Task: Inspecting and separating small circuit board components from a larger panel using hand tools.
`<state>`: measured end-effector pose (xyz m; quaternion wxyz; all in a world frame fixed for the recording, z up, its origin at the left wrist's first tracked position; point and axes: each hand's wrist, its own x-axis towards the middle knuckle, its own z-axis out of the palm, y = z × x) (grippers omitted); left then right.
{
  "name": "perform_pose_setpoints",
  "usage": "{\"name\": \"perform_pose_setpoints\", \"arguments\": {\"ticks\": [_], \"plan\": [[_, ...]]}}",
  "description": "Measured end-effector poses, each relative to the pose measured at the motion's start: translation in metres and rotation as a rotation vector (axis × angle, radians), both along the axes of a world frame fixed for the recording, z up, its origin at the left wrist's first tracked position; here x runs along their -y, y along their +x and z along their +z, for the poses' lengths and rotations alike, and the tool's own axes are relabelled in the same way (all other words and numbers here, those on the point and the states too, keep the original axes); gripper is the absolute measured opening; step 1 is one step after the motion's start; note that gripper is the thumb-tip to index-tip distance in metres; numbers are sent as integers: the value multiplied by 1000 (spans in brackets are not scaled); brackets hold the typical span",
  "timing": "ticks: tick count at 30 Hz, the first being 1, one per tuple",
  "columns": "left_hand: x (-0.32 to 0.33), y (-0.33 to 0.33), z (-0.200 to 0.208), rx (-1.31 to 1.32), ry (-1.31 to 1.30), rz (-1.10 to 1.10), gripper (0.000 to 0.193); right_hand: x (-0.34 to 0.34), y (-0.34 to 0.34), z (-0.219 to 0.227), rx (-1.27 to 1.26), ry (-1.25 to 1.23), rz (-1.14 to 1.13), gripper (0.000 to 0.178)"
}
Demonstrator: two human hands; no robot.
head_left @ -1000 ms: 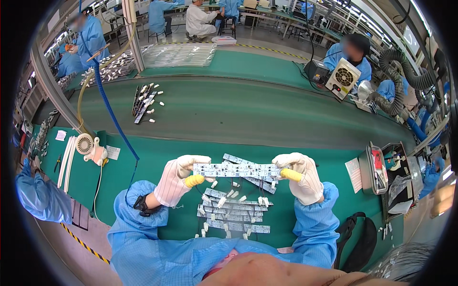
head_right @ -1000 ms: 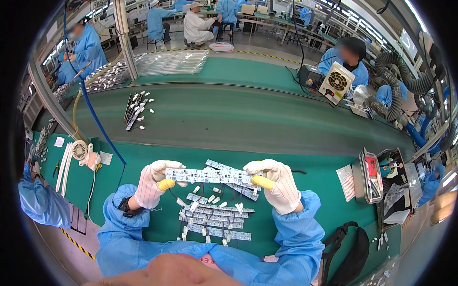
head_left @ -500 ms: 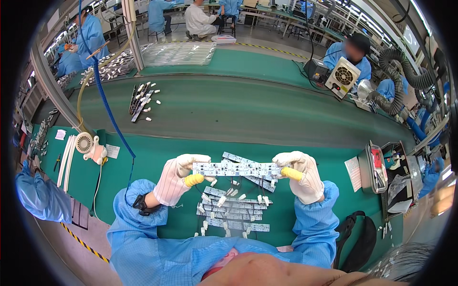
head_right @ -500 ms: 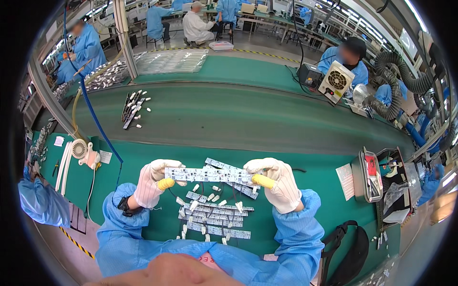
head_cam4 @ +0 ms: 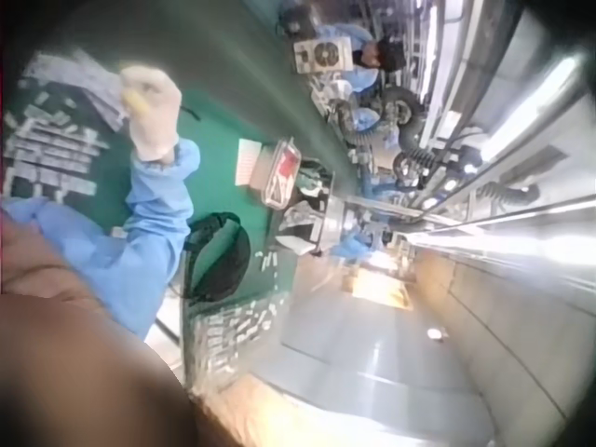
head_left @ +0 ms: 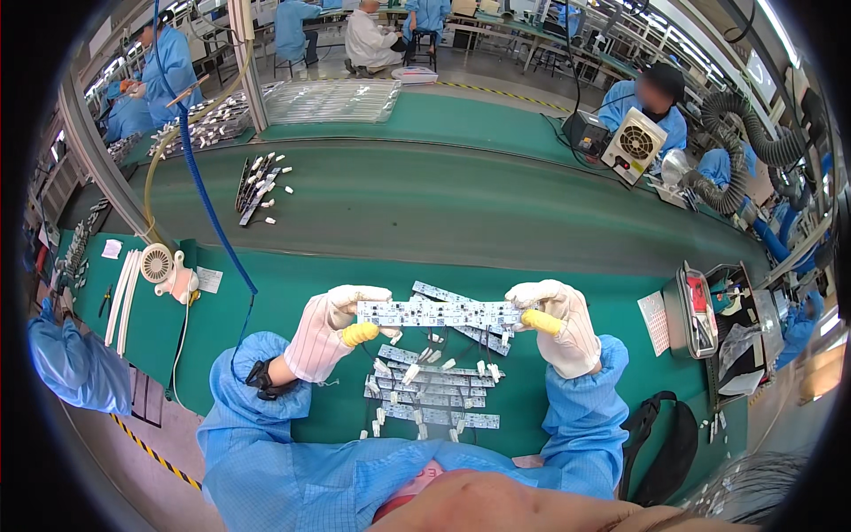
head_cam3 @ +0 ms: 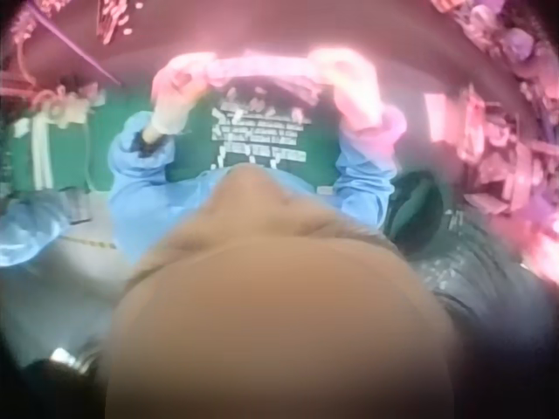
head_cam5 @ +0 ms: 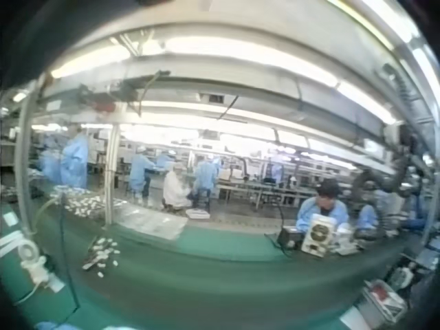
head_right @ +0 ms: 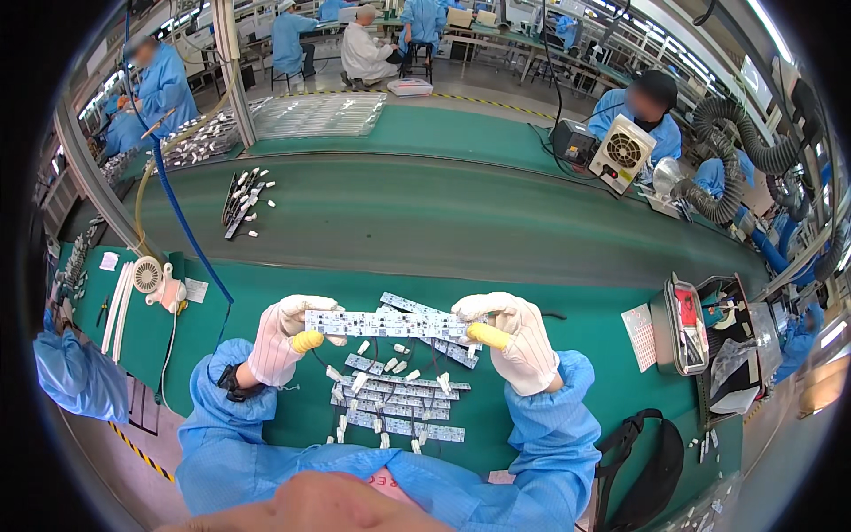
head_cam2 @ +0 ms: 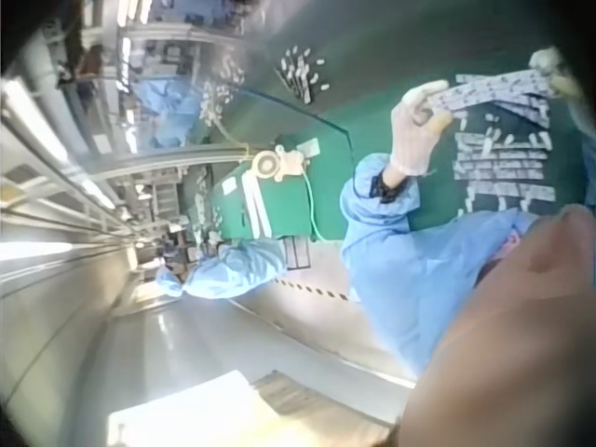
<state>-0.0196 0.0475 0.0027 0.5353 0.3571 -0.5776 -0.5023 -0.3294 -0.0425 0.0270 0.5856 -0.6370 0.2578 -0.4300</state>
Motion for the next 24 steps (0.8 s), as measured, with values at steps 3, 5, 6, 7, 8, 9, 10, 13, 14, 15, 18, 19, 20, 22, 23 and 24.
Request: {"name": "perform_pose_setpoints", "arguments": {"ticks": [3, 5, 6, 7, 8, 9, 10, 13, 14, 15, 18, 19, 20, 22, 23, 24], "plan": [[0, 0, -1, 21, 6, 9, 54, 0, 0, 2, 0, 2, -6, 37], [0, 0, -1, 0, 16, 5, 54, 0, 0, 1, -71, 10, -38, 37], [0, 0, -1, 0, 17, 5, 54, 1, 0, -1, -13, 21, -16, 36], [0, 1, -1, 3, 18, 7, 54, 1, 0, -2, 46, 30, 6, 35], [0, 1, 0, 7, 19, 8, 53, 0, 0, -1, 46, 31, 7, 35], [0, 1, -1, 6, 21, 7, 53, 0, 0, 0, 0, 42, -12, 36], [0, 0, 0, -5, 23, -2, 54, 0, 0, 1, -46, 53, -31, 36], [-1, 0, 1, -22, 35, -14, 54, 0, 1, -3, 109, 27, 39, 35], [-1, 0, 1, -28, 44, -16, 54, 0, 0, -3, 109, 28, 38, 35], [-1, 0, 1, -28, 46, -16, 54, 1, 0, -3, 108, 7, 48, 27], [-2, -1, 0, -41, 35, -14, 53, 3, -2, -6, 154, 2, 93, 19], [-2, -2, 1, -28, 29, -7, 52, 4, -2, -7, 202, 17, 127, 19], [-2, -2, 1, -15, 23, -1, 51, 3, -3, -7, 201, 17, 125, 19], [-2, -2, 1, -7, 10, -1, 50, 3, -4, -5, 157, 14, 122, 19], [-2, -2, 1, 1, -3, 0, 50, 3, -4, -5, 157, 14, 121, 19], [-2, -1, 1, 2, -5, -1, 50, 3, -4, -3, 124, 5, 113, 19]]}}
